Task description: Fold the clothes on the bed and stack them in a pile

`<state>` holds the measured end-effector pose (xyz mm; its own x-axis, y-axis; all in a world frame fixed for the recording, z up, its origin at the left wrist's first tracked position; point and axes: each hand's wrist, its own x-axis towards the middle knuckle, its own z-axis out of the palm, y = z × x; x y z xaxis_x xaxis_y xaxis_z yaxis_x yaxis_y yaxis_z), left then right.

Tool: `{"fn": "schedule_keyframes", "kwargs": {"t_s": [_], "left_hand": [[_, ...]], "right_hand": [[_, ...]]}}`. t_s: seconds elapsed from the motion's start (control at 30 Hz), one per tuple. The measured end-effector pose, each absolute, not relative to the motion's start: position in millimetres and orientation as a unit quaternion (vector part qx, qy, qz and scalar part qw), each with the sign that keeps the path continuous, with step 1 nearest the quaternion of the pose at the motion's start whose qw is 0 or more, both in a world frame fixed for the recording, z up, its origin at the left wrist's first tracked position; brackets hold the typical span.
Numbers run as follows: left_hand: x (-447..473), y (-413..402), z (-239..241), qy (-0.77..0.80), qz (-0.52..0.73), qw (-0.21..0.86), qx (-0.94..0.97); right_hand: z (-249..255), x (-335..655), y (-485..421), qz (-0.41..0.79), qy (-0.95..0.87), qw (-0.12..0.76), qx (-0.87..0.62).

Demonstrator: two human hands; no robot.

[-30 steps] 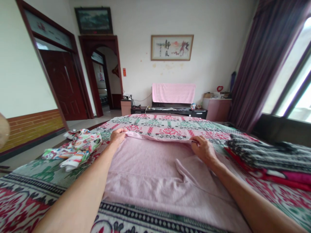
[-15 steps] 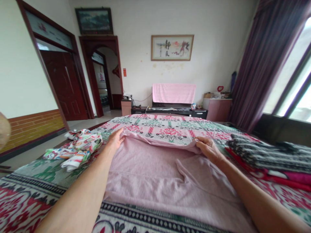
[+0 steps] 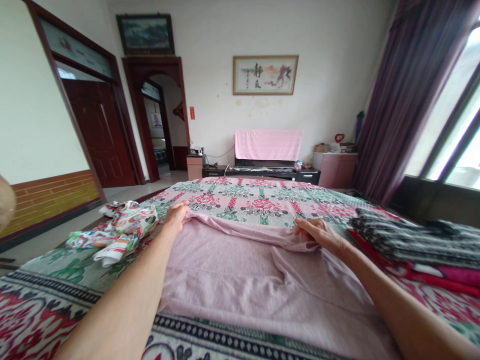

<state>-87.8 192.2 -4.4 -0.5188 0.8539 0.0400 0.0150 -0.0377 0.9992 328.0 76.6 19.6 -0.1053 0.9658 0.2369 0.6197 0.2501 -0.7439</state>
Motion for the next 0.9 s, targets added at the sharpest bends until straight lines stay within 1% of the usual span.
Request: {"fn": "schedule_keyframes", "kwargs": {"t_s": [0.03,0.13,0.27,0.4,0.57,0.73,0.83,0.9], "left_hand": [[-86.8,191.2,-4.7,0.606,0.613,0.344,0.373],[-82.7,188.1,-1.8,0.613,0.576,0.348,0.414],[-76.9,183.7,11.0,0.638,0.535,0.309,0.459],[-83.2,175.5,23.0,0.653,0.508,0.271,0.492],[-109.9,159.2,12.9,0.666,0.492,0.256,0.498],[-127.1,152.8,-9.7,0.657,0.503,0.273,0.491],[-131.5,154.3,-13.2,0.633,0.514,0.277,0.509],[-132.9,154.9,-12.4,0.631,0.511,0.264,0.521]], "right_hand": [[19.6,327.3,76.5,0.246,-0.718,0.344,-0.552],[20.9,318.8,74.5,0.181,-0.748,0.336,-0.542],[18.7,296.4,72.7,0.098,-0.805,0.315,-0.492],[4.4,283.3,77.3,0.038,-0.841,0.281,-0.461],[-8.4,286.7,83.9,0.026,-0.852,0.289,-0.437],[-8.1,288.2,86.3,0.027,-0.869,0.279,-0.408],[-6.9,285.9,85.8,0.011,-0.866,0.28,-0.415],[-5.2,285.1,84.8,-0.003,-0.857,0.296,-0.422]]}}
